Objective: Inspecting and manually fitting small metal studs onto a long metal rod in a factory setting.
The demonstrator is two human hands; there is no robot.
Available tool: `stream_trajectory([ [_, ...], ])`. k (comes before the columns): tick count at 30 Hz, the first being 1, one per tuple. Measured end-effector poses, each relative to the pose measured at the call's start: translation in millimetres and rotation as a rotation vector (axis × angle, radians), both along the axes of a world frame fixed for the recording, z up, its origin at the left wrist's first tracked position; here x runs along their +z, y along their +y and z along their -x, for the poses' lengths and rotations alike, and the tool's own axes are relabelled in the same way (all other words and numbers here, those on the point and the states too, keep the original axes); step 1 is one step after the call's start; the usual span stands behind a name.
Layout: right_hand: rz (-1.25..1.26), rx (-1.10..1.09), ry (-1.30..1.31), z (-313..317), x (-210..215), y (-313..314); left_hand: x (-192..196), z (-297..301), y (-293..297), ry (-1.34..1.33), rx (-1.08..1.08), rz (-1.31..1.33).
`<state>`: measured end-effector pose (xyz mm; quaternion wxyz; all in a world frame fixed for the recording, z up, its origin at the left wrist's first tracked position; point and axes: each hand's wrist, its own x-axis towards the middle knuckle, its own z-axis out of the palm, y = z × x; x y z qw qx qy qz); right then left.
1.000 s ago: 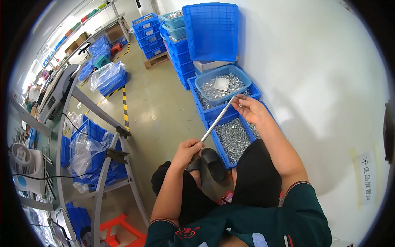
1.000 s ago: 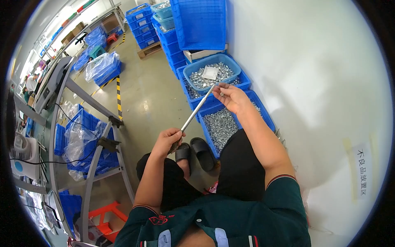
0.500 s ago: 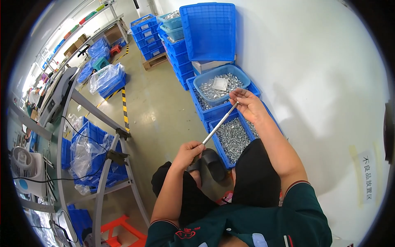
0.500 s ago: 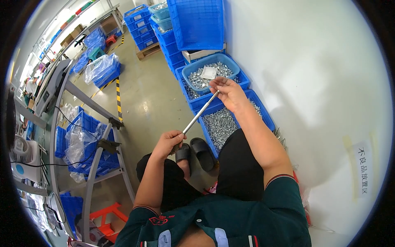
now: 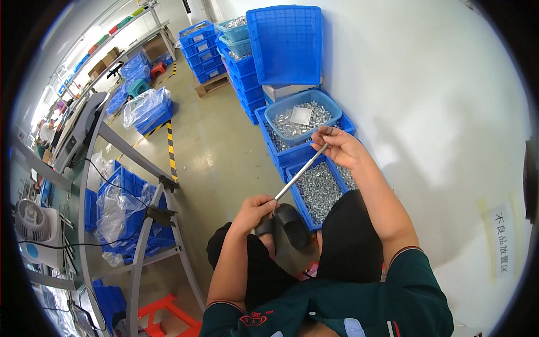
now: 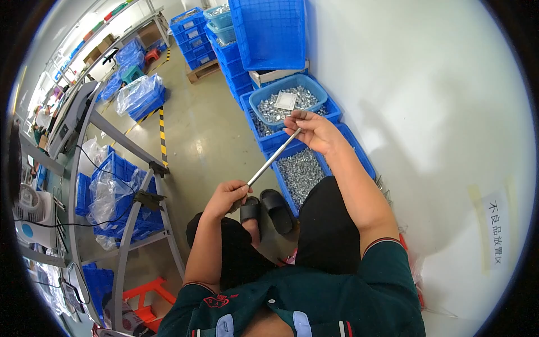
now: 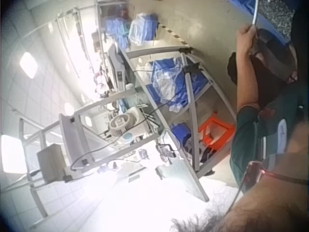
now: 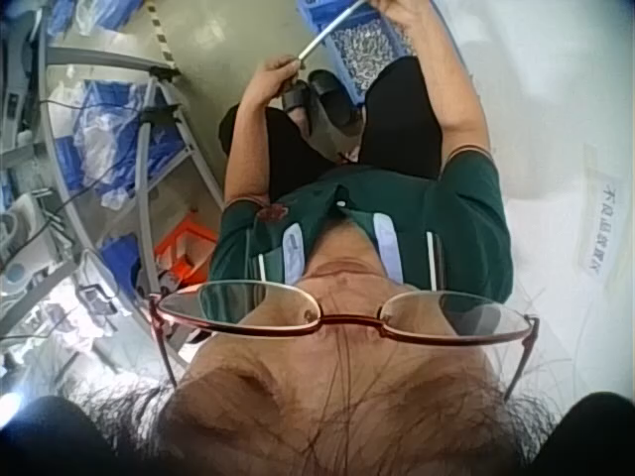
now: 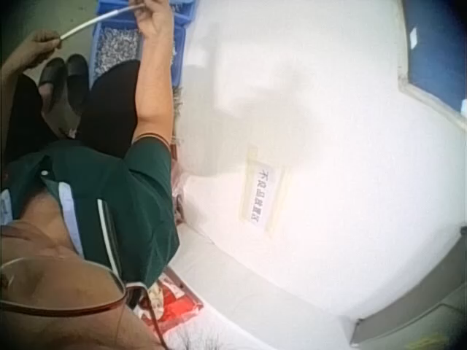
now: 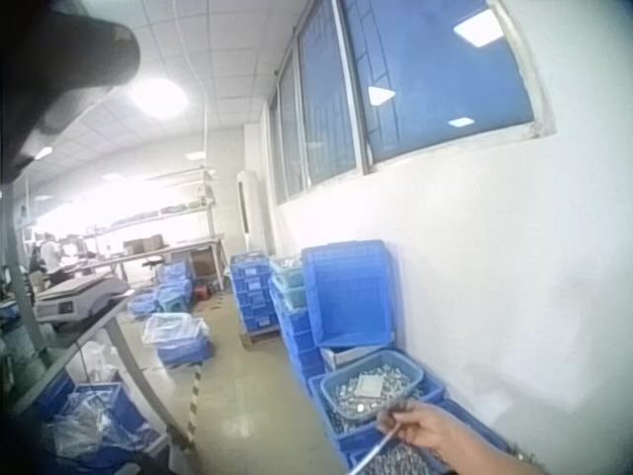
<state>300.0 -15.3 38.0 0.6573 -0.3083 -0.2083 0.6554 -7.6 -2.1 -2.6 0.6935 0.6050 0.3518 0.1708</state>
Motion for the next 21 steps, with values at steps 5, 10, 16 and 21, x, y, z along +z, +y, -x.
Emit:
stream_trajectory([
  [5, 0.003, -0.043, -0.221, 8.9, 4.1, 0.6, -2.1, -0.3, -2.0, -0.018, 0.017, -0.015],
  [10, -0.045, 0.031, -0.185, 0.9, -3.3, 2.8, -6.5, 1.7, 1.5, 0.015, 0.002, -0.036],
  [16, 0.027, 0.007, 0.060, 8.4, -2.5, 5.0, -3.5, 0.1, 0.8, 0.016, 0.032, -0.020],
  [21, 0.115, -0.015, 0.236, 9.0, 1.6, 4.2, -0.4, -1.1, 0.3, 0.009, 0.034, -0.021],
])
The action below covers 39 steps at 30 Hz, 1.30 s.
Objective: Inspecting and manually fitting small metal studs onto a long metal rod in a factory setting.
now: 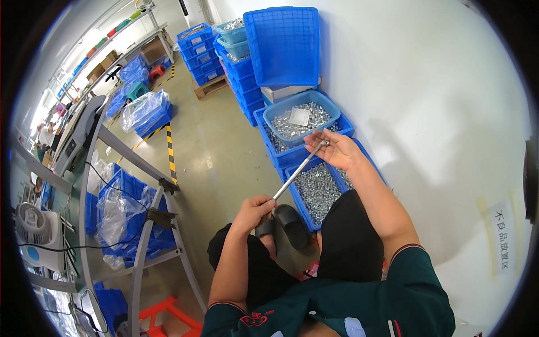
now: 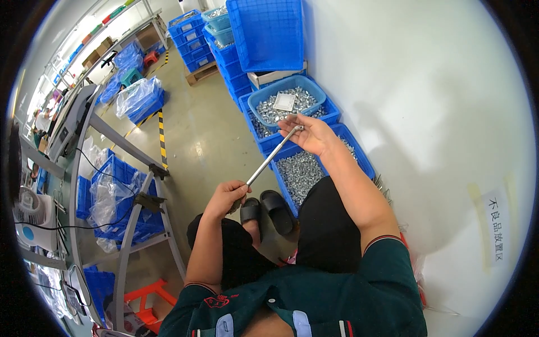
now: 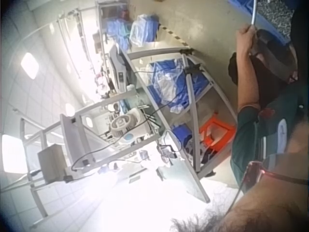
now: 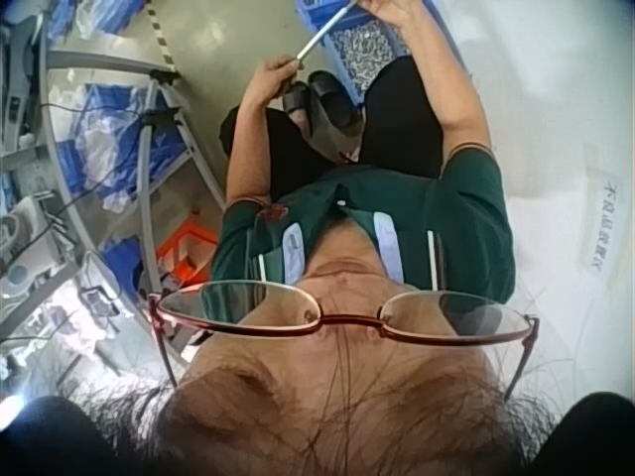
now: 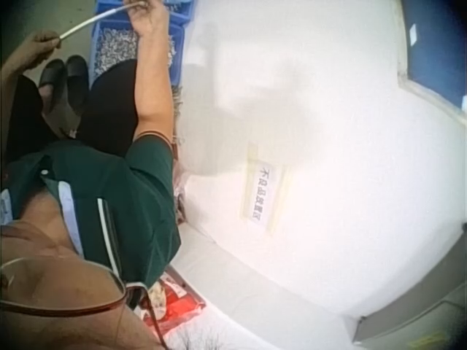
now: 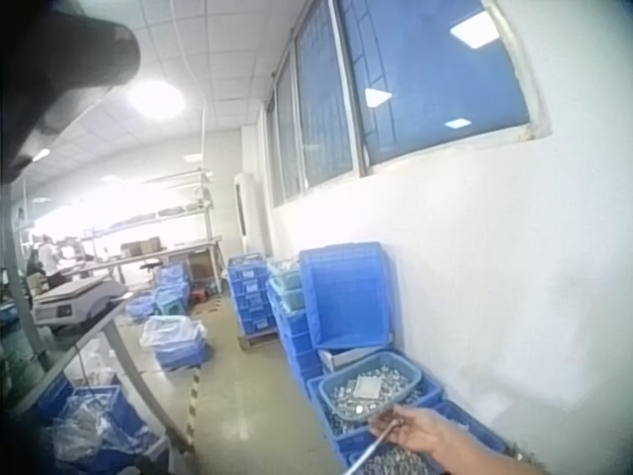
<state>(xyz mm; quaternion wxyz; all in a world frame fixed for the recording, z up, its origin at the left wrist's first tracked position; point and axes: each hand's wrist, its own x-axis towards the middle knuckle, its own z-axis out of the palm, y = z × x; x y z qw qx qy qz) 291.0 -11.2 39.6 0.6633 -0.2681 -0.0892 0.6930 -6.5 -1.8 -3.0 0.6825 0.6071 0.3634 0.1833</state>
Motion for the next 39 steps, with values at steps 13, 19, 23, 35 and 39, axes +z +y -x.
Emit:
stream_trajectory([
  [13, -0.032, -0.009, -0.150, 3.8, -7.1, 2.4, 0.6, -2.2, -2.4, -0.025, -0.013, 0.034],
  [19, 0.052, -0.027, -0.060, 0.6, -5.8, 2.5, -1.3, -1.9, -2.3, -0.038, -0.013, 0.023],
  [23, 0.004, -0.071, -0.195, -6.9, -13.5, 5.0, 3.0, -1.4, -3.4, -0.010, -0.001, 0.048],
  [35, 0.216, -0.045, -0.318, -14.5, -14.5, 5.3, 12.1, -0.6, -4.7, -0.018, -0.023, 0.110],
  [39, 0.237, -0.004, -0.329, -11.4, -11.5, 5.0, 4.1, 0.1, -3.2, -0.024, -0.042, 0.080],
])
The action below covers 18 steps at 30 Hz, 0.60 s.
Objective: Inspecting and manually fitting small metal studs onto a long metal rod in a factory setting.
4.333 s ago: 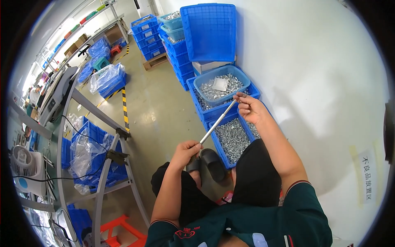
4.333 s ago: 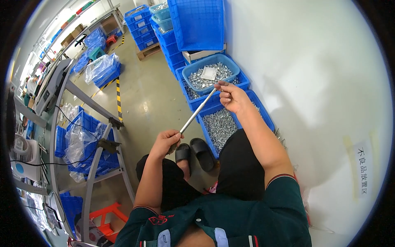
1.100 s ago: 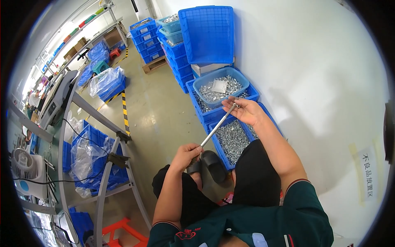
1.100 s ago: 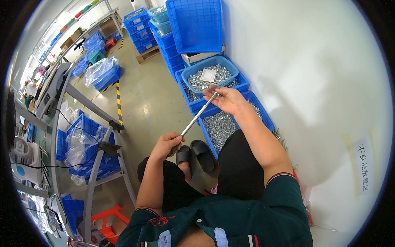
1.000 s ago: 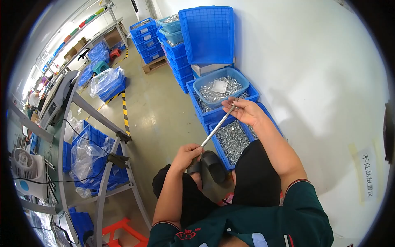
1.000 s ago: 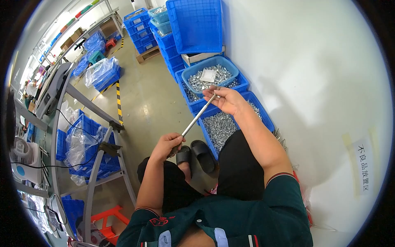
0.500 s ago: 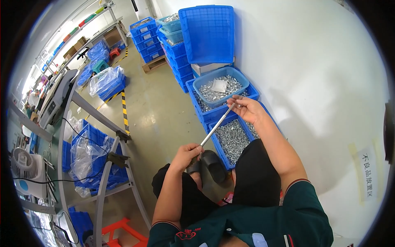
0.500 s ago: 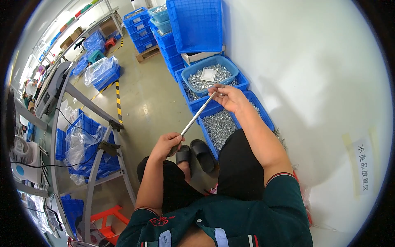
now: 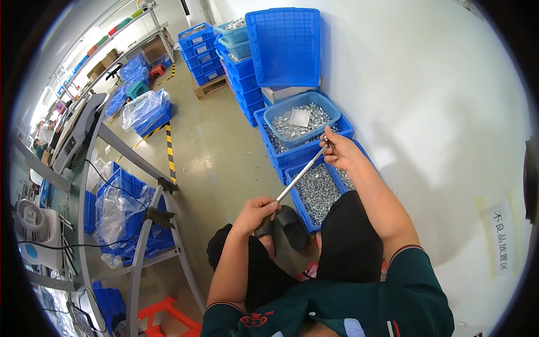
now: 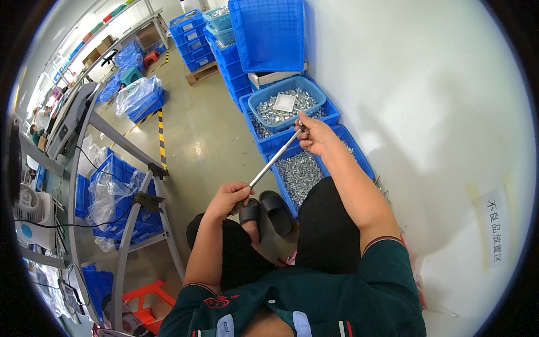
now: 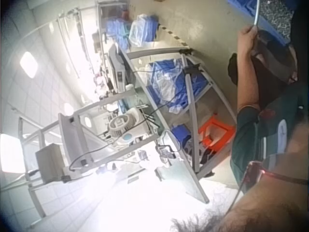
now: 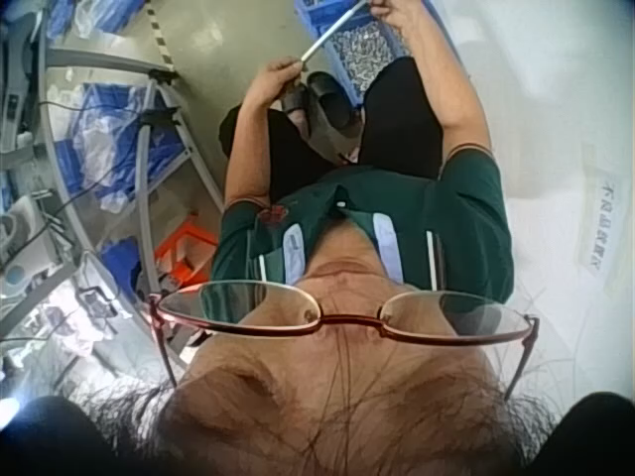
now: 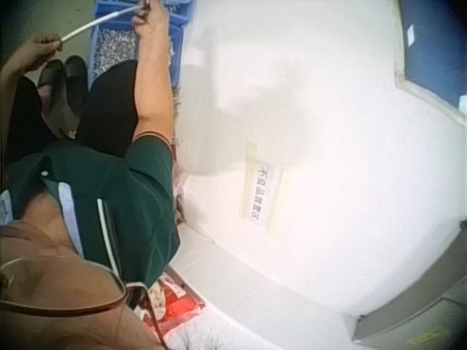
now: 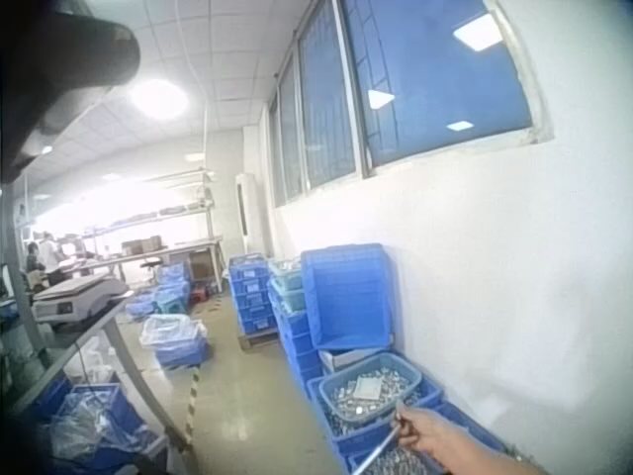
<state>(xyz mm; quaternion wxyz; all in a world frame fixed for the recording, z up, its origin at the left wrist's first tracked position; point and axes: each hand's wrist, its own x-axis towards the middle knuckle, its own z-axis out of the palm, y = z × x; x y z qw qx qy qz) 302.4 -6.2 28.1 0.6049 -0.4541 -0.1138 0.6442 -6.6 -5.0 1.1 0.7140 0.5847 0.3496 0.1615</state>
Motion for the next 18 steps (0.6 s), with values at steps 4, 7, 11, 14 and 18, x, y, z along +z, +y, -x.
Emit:
stream_trajectory([
  [4, -0.013, -0.021, 0.041, 5.2, 4.8, -1.6, 0.0, -0.4, 0.3, 0.013, -0.003, -0.007],
  [7, -0.041, 0.026, 0.025, 7.5, 6.4, -3.4, 3.4, -1.0, -0.3, 0.014, 0.012, 0.008],
  [11, -0.127, 0.051, -0.059, 14.0, 7.4, -4.5, 4.2, -1.2, -1.4, 0.004, 0.030, 0.006],
  [14, -0.161, 0.042, -0.154, 12.5, 7.4, -4.8, 4.6, -1.6, -1.9, -0.008, 0.052, 0.003],
  [18, -0.144, 0.077, -0.361, 12.3, 12.2, -6.7, 3.8, -0.7, -2.0, -0.006, 0.056, -0.004],
])
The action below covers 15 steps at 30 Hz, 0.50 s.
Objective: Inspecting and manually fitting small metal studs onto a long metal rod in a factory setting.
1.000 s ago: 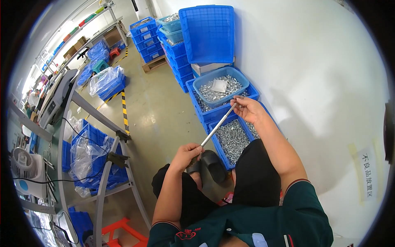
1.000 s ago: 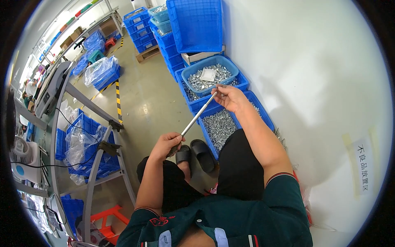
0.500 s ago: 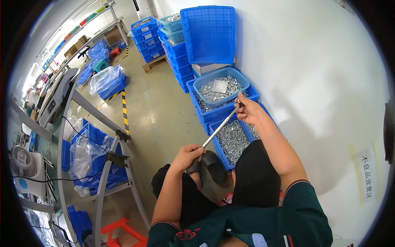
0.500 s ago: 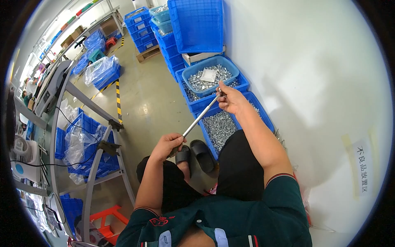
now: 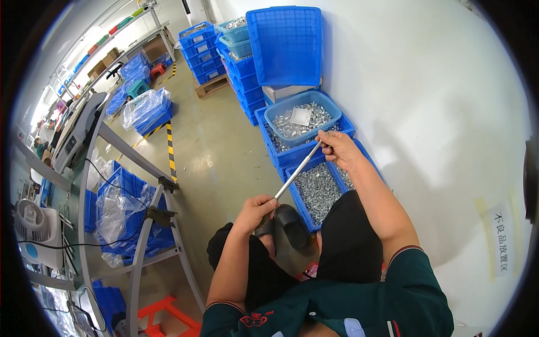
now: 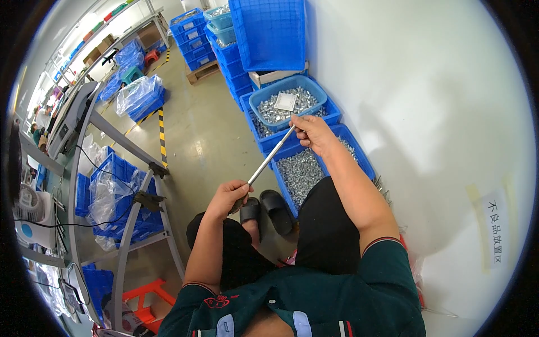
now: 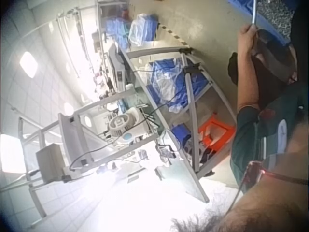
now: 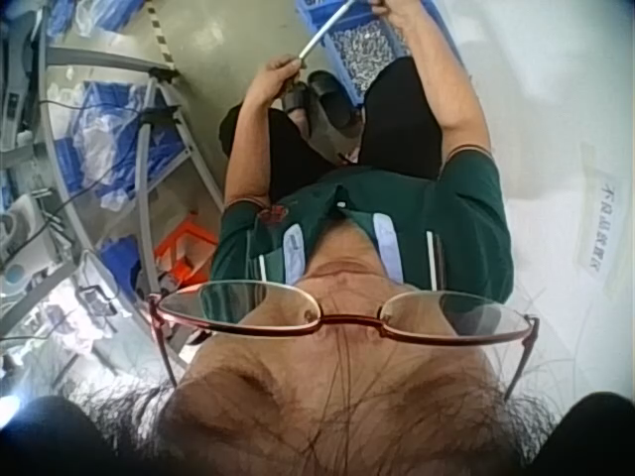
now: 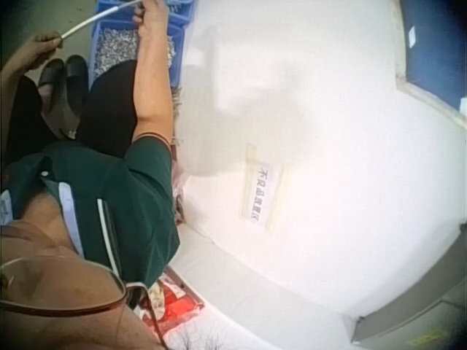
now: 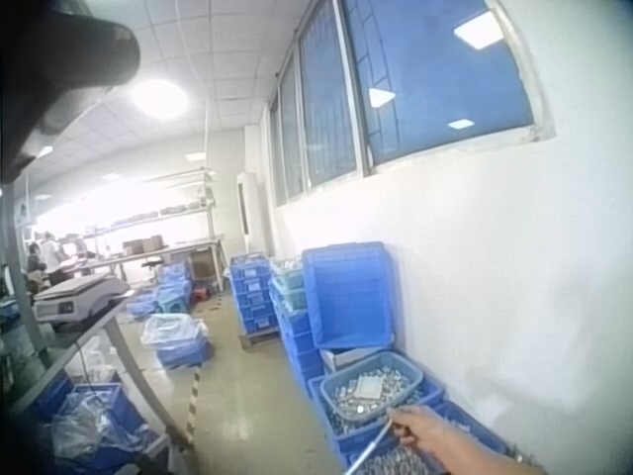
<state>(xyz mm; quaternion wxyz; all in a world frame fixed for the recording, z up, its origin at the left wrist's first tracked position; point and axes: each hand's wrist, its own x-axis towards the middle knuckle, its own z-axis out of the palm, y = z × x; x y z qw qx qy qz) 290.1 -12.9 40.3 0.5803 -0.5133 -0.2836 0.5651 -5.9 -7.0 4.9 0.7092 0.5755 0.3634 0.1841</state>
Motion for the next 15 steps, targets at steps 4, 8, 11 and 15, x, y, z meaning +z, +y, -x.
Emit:
stream_trajectory([
  [4, -0.025, -0.002, 0.085, 8.6, -1.0, -0.3, 0.1, -2.2, -0.2, -0.035, 0.008, 0.012],
  [8, -0.006, 0.048, 0.117, 9.8, 0.0, -2.0, -0.3, -3.4, -0.2, -0.024, 0.007, -0.003],
  [11, 0.006, 0.082, 0.125, 18.4, 0.0, -1.9, -2.2, -4.9, -0.5, -0.030, 0.013, -0.007],
  [15, 0.049, 0.139, 0.078, 27.7, 0.7, -1.5, -8.7, -8.8, -0.3, -0.067, 0.038, -0.013],
])
